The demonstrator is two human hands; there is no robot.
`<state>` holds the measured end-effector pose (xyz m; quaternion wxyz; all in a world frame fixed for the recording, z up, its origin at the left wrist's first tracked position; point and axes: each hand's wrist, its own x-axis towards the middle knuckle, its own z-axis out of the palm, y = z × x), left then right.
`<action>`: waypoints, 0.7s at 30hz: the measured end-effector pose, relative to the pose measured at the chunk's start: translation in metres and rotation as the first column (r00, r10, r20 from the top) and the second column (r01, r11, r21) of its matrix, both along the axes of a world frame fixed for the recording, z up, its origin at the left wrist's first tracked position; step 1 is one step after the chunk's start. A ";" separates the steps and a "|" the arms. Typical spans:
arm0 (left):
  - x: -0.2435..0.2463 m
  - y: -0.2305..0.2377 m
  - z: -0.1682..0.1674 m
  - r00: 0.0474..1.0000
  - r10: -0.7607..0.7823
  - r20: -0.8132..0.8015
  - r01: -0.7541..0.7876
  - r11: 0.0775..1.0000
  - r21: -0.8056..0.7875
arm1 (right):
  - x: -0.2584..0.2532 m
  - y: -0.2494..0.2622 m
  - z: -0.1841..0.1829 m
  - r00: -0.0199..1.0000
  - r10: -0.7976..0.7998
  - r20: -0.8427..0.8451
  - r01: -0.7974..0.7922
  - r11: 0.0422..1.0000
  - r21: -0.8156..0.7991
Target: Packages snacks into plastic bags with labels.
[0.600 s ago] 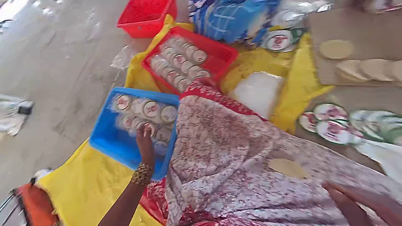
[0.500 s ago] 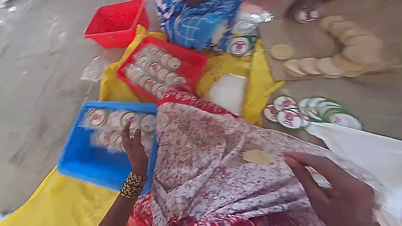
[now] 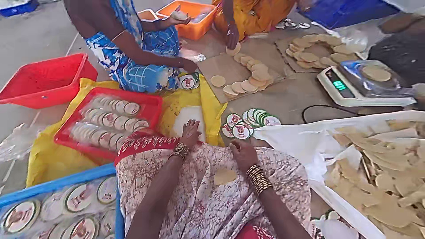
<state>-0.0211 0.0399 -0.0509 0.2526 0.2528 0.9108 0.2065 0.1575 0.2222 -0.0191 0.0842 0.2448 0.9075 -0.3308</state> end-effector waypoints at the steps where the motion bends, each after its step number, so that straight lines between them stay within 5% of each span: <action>1: 0.000 0.004 -0.009 1.000 -0.001 -0.027 0.000 0.998 -0.064 | 0.000 0.001 -0.001 1.000 -0.018 -0.011 0.018 1.000 -0.018; 5: 0.002 0.014 -0.014 0.991 -0.009 -0.132 -0.020 0.977 -0.214 | -0.004 0.007 -0.003 0.999 -0.035 0.024 0.038 0.994 -0.099; 9: 0.003 0.011 -0.019 0.984 0.113 -0.137 -0.132 0.982 -0.136 | -0.009 0.010 -0.007 0.999 -0.043 0.007 0.043 0.988 -0.150; 16: -0.003 0.011 -0.020 0.979 0.073 -0.193 -0.115 0.969 -0.218 | -0.005 0.012 -0.008 0.999 -0.032 -0.025 0.027 0.984 -0.177; 18: 0.002 0.007 -0.020 0.963 0.117 -0.242 -0.152 0.980 -0.128 | -0.003 0.012 -0.007 0.999 -0.037 -0.038 0.029 0.983 -0.182; 21: 0.015 0.000 -0.007 0.884 0.317 -0.342 -0.219 0.930 0.295 | 0.001 0.012 -0.007 0.985 -0.099 -0.144 0.066 0.974 -0.218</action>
